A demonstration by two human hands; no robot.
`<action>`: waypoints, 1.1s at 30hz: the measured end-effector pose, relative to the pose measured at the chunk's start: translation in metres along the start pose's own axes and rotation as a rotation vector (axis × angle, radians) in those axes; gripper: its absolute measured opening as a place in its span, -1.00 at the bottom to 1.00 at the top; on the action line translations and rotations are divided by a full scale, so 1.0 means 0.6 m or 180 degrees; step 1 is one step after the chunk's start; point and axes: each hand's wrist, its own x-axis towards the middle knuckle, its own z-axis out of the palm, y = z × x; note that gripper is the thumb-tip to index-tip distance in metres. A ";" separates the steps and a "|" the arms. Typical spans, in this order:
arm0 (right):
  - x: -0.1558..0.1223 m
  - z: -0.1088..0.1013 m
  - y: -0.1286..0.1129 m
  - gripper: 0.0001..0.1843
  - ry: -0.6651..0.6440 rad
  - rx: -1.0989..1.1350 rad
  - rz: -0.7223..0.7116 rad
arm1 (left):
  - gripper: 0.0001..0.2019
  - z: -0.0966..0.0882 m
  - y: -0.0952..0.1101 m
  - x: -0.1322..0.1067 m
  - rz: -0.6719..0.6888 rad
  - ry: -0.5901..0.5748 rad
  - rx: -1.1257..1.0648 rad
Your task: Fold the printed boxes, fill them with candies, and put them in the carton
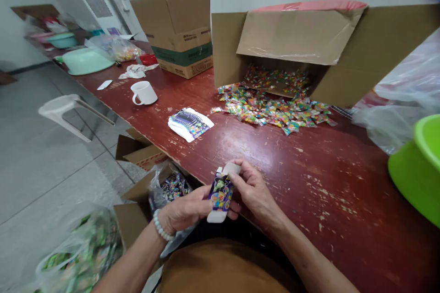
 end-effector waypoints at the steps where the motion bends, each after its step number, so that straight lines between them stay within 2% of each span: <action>1: -0.005 0.002 -0.005 -0.80 -0.0176 -0.0054 0.0001 | -0.40 0.005 -0.002 -0.001 0.0018 -0.0138 -0.0149; 3: -0.014 0.003 -0.012 -0.70 -0.0539 -0.0028 0.0084 | -0.44 0.010 -0.004 0.002 0.0135 -0.0202 -0.0279; 5: -0.019 0.002 -0.013 -0.49 -0.0763 0.0169 0.0224 | -0.48 0.014 -0.006 0.007 0.0293 -0.0076 -0.0264; 7: -0.021 0.000 -0.011 -0.29 -0.0804 0.0331 0.0284 | -0.54 0.018 -0.006 0.013 0.0454 0.0161 -0.0161; 9: -0.022 0.000 -0.008 -0.23 -0.0725 0.0439 0.0189 | -0.63 0.024 -0.005 0.017 0.0522 0.0375 0.0010; 11: -0.024 0.001 -0.005 -0.31 -0.0689 0.0558 0.0124 | -0.67 0.029 -0.003 0.020 0.0533 0.0526 0.0134; 14: -0.027 0.006 0.000 -0.52 -0.0590 0.0671 0.0250 | -0.72 0.035 -0.001 0.024 0.0572 0.0718 0.0135; 17: -0.026 0.009 0.005 -0.65 -0.0141 0.0531 0.0287 | -0.72 0.035 -0.003 0.031 0.0667 0.0914 0.0138; 20: -0.016 0.005 0.007 -0.72 0.0391 0.0313 -0.0031 | -0.71 0.034 -0.008 0.037 0.0866 0.1230 0.0471; 22: -0.010 -0.001 0.003 -0.69 0.0678 0.0204 -0.0192 | -0.65 0.036 -0.013 0.038 0.1130 0.1591 0.0652; 24: -0.008 -0.006 -0.001 -0.56 0.0883 0.0145 -0.0202 | -0.51 0.039 -0.020 0.039 0.1433 0.2038 0.0709; 27: -0.009 -0.007 0.000 -0.46 0.0922 0.0118 -0.0234 | -0.38 0.044 -0.030 0.041 0.1771 0.2488 0.0974; 30: -0.012 -0.007 0.011 -0.61 0.0687 0.0132 -0.0389 | -0.46 0.041 -0.031 0.042 0.1824 0.2382 0.1310; 33: -0.011 -0.014 0.022 -0.77 0.0567 -0.0091 -0.0531 | -0.63 0.033 -0.022 0.042 0.1621 0.2053 0.1238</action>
